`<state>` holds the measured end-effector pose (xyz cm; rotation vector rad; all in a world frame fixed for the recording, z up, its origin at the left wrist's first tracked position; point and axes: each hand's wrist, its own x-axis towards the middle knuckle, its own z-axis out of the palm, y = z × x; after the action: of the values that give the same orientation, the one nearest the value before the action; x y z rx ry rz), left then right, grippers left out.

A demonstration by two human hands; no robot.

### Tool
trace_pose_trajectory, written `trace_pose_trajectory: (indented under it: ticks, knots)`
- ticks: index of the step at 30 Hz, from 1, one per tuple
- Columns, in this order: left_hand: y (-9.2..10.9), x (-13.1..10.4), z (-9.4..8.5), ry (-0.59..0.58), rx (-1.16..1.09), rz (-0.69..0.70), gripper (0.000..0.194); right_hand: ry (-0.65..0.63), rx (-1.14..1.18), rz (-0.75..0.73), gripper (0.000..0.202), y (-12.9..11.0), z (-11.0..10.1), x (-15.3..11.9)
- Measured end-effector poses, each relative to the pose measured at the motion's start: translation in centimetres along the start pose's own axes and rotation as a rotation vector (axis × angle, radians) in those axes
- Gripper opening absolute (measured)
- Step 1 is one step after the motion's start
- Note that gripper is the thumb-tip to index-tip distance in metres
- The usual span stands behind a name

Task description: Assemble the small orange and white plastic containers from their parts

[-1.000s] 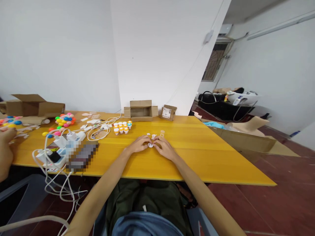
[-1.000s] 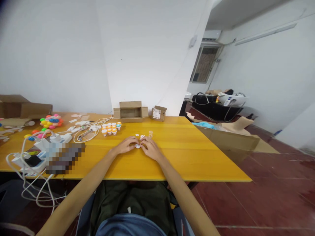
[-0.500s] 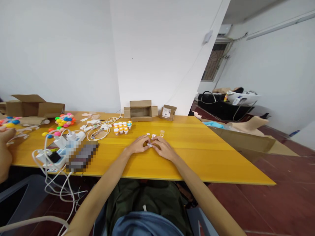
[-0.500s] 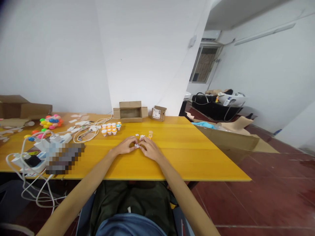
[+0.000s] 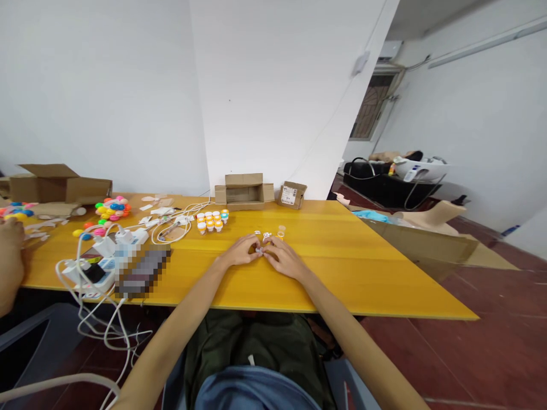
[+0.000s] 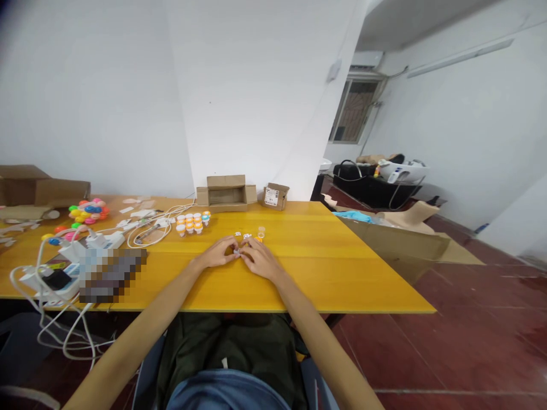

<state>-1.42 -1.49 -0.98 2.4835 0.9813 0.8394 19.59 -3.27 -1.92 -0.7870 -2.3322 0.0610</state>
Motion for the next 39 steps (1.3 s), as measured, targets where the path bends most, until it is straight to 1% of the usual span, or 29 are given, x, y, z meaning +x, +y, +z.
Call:
trace_pose_trajectory:
  ticks: [8, 12, 16, 19, 24, 26, 31, 39]
  knots:
    - [-0.1, 0.1, 0.1, -0.009, -0.018, -0.007, 0.007, -0.001, -0.009, 0.020, 0.023, 0.0, 0.0, 0.0]
    - [0.1, 0.2, 0.0, -0.027, -0.035, -0.009, 0.010, 0.006, 0.022, 0.054, 0.023, 0.1, 0.1, 0.1]
    - [0.1, 0.2, 0.0, -0.047, -0.069, -0.022, 0.014, 0.010, 0.076, 0.082, 0.018, 0.6, 0.4, 0.3]
    - [0.0, 0.2, 0.1, -0.044, -0.094, -0.050, 0.017, -0.030, 0.123, 0.100, 0.014, 1.2, 0.4, 0.8]
    - [-0.1, 0.3, 0.2, -0.043, -0.127, -0.082, 0.019, -0.174, 0.175, 0.140, 0.010, 2.0, -0.4, 2.3]
    - [0.0, 0.3, 0.2, -0.040, -0.136, -0.086, 0.020, -0.214, 0.172, 0.156, 0.010, 2.1, -0.6, 2.9]
    - [0.0, 0.3, 0.1, -0.032, -0.145, -0.091, 0.021, -0.237, 0.150, 0.171, 0.014, 2.0, -0.5, 3.8]
    - [-0.2, 0.3, 0.2, -0.038, -0.145, -0.087, 0.023, -0.267, 0.169, 0.214, 0.017, 1.7, -0.6, 3.8]
